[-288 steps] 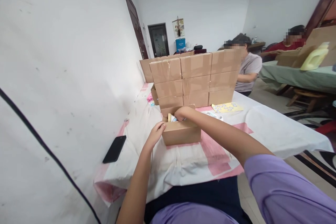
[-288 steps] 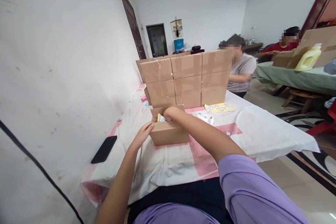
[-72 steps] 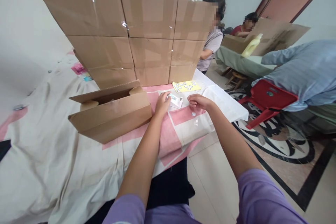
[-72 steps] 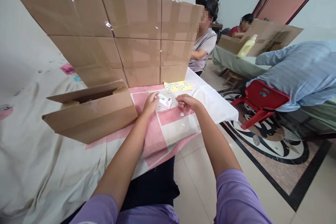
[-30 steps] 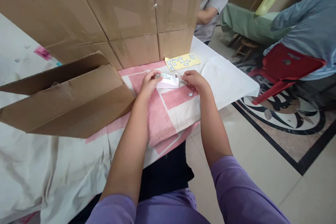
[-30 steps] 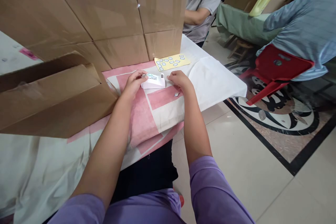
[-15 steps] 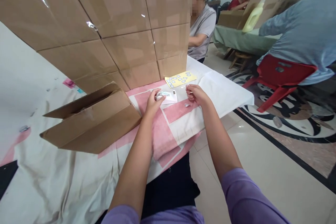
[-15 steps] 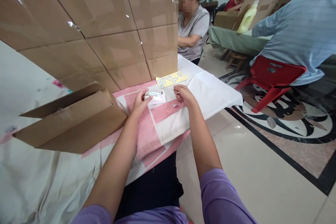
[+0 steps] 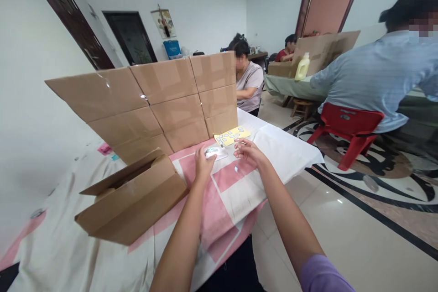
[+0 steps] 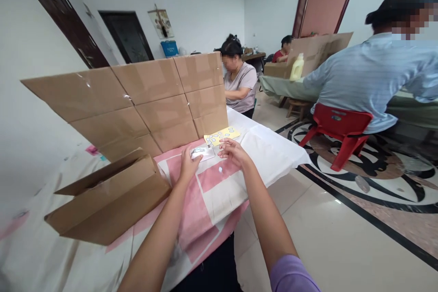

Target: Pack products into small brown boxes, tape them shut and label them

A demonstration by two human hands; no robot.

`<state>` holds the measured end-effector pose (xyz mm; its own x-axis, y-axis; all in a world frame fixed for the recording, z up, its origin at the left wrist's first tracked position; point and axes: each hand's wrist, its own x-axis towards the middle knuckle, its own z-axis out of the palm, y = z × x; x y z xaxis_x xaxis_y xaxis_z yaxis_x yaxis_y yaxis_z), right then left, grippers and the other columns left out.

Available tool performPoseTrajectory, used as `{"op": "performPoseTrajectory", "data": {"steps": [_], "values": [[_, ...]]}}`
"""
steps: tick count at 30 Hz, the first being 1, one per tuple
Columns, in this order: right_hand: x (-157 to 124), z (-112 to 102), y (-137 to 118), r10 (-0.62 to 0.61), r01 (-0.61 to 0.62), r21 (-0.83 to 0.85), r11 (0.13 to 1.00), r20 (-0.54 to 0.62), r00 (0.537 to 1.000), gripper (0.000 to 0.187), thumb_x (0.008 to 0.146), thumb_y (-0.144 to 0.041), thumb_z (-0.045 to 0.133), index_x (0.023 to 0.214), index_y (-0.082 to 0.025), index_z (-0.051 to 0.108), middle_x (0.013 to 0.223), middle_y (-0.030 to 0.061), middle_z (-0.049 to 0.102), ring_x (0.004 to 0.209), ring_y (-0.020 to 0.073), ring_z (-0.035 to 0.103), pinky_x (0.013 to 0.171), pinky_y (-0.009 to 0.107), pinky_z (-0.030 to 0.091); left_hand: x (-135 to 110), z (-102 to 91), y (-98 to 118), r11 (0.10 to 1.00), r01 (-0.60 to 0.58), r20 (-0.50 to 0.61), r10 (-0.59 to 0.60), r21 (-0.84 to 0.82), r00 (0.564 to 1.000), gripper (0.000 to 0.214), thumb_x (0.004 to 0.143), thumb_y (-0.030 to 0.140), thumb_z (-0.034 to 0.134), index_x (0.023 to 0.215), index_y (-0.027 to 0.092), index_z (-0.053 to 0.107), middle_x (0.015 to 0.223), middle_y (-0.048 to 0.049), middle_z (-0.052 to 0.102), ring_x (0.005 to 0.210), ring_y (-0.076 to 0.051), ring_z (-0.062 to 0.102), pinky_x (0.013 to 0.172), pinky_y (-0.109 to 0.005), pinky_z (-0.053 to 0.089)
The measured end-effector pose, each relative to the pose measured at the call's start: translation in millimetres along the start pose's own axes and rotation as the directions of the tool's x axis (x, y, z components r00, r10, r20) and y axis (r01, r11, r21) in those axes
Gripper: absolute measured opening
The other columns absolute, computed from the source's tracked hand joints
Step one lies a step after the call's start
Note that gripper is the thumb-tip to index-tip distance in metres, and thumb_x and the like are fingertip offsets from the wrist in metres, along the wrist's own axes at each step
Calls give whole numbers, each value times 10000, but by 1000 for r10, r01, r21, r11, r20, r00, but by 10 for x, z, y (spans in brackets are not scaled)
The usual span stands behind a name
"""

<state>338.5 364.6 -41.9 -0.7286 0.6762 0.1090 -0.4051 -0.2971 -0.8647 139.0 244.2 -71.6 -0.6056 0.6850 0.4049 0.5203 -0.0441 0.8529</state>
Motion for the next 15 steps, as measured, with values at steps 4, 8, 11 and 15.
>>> {"op": "performPoseTrajectory", "data": {"steps": [4, 8, 11, 15], "values": [[-49, 119, 15, -23, 23, 21, 1000, 4, 1000, 418, 689, -274, 879, 1027, -241, 635, 826, -31, 680, 662, 147, 739, 594, 232, 588, -272, -43, 370, 999, -35, 11, 35, -26, 999, 440, 860, 351, 652, 1284, 297, 550, 1401, -98, 548, 1402, -281, 468, 1190, -477, 371], [-152, 496, 37, -46, 41, 35, 999, 133, 990, 419, 691, -293, 885, 1033, -253, 646, 862, -17, 690, 703, 179, 757, 598, 257, 609, -633, -226, 712, 996, -26, 158, 40, -90, 987, 431, 833, 401, 696, 1240, 312, 585, 1210, -71, 721, 1159, -247, 681, 993, -416, 550], [-225, 938, 43, -58, 60, 0, 998, 269, 961, 389, 724, -291, 867, 1055, -261, 665, 888, -6, 693, 723, 198, 764, 623, 289, 629, -871, -561, 834, 995, 29, 136, -16, -95, 991, 329, 852, 388, 652, 1172, 325, 614, 1077, -61, 770, 1018, -251, 738, 846, -407, 598], [-264, 1594, 75, -64, 84, -30, 996, 409, 910, 345, 756, -312, 846, 1058, -282, 683, 893, -10, 690, 721, 199, 763, 644, 320, 642, -1125, -1134, 865, 991, 81, 48, -76, -106, 996, 141, 864, 428, 625, 969, 344, 669, 1054, -28, 779, 1021, -257, 741, 826, -390, 593]]}}
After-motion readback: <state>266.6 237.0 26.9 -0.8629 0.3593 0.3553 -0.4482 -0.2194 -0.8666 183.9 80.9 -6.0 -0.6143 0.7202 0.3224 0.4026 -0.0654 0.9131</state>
